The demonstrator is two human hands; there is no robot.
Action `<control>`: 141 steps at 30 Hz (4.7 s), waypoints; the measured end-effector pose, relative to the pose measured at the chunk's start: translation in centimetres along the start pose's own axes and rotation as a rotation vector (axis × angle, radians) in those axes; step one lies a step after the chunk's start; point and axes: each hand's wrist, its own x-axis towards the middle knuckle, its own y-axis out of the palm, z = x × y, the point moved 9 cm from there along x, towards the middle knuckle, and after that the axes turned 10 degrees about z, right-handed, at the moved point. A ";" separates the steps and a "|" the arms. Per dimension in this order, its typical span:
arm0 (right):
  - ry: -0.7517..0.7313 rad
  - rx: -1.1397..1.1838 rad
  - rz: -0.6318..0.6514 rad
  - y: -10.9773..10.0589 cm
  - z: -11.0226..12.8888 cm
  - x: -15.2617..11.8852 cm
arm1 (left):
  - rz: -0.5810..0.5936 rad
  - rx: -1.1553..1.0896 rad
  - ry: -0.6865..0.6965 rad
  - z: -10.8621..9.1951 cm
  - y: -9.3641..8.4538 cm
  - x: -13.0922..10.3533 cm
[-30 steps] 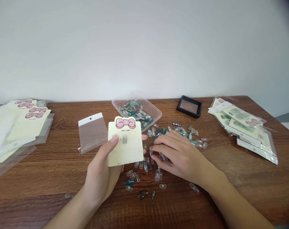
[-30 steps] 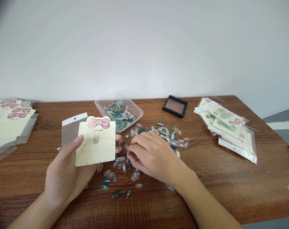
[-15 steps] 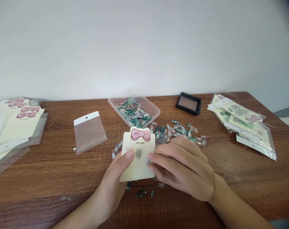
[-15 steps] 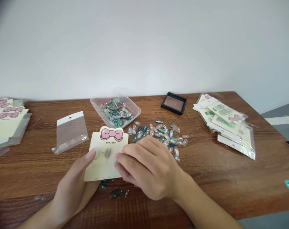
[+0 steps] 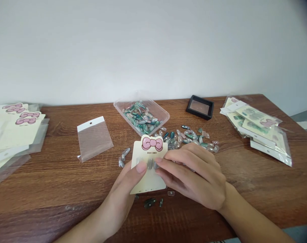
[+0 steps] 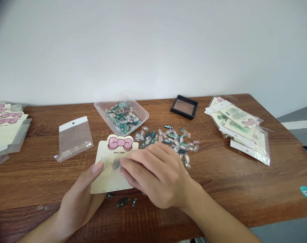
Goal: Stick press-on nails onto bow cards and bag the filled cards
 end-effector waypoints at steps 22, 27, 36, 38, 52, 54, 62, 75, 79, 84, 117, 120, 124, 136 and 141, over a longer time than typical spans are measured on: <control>0.060 0.068 -0.038 0.4 -0.6 -0.2 | -0.097 0.059 -0.046 -0.2 -0.5 0.2; 0.109 0.157 -0.028 0.6 -1.3 -0.1 | -0.167 0.106 -0.078 -0.3 -0.8 0.3; 0.271 0.309 0.111 1.7 -4.8 -0.1 | -0.224 0.132 0.053 -4.8 -0.3 0.4; 0.306 0.288 0.300 3.4 -5.3 -0.3 | -0.294 0.148 0.133 -6.5 -0.5 0.1; 0.245 0.259 0.781 7.6 -3.9 -1.5 | -0.329 0.243 0.184 -6.7 -2.1 0.5; 0.237 0.243 0.770 7.6 -3.9 -1.4 | -0.316 0.250 0.182 -6.6 -2.1 0.5; 0.207 0.182 0.751 7.5 -2.8 -1.4 | -0.389 0.298 0.273 -7.4 -2.9 0.3; 0.163 0.152 0.742 6.8 -2.6 -1.5 | -0.417 0.271 0.312 -7.7 -3.4 0.4; 0.145 0.183 0.759 6.9 -2.4 -1.5 | -0.416 0.274 0.292 -7.6 -3.3 0.4; 0.171 0.191 0.698 6.6 -2.7 -1.3 | -0.411 0.274 0.281 -7.5 -3.5 0.4; 0.226 0.225 0.650 6.7 -3.3 -1.4 | -0.391 0.232 0.198 -6.7 -2.8 0.4; 0.219 0.230 0.557 6.7 -3.0 -0.7 | -0.416 0.233 0.188 -6.8 -3.0 0.4; 0.191 0.218 0.473 7.5 -2.4 0.2 | -0.432 0.248 0.204 -7.0 -3.2 0.3; 0.287 0.388 0.557 9.2 -3.1 1.0 | -0.473 0.236 0.253 -7.9 -3.6 0.1; 0.298 0.405 0.598 9.5 -3.0 1.4 | -0.485 0.238 0.246 -7.8 -3.7 0.1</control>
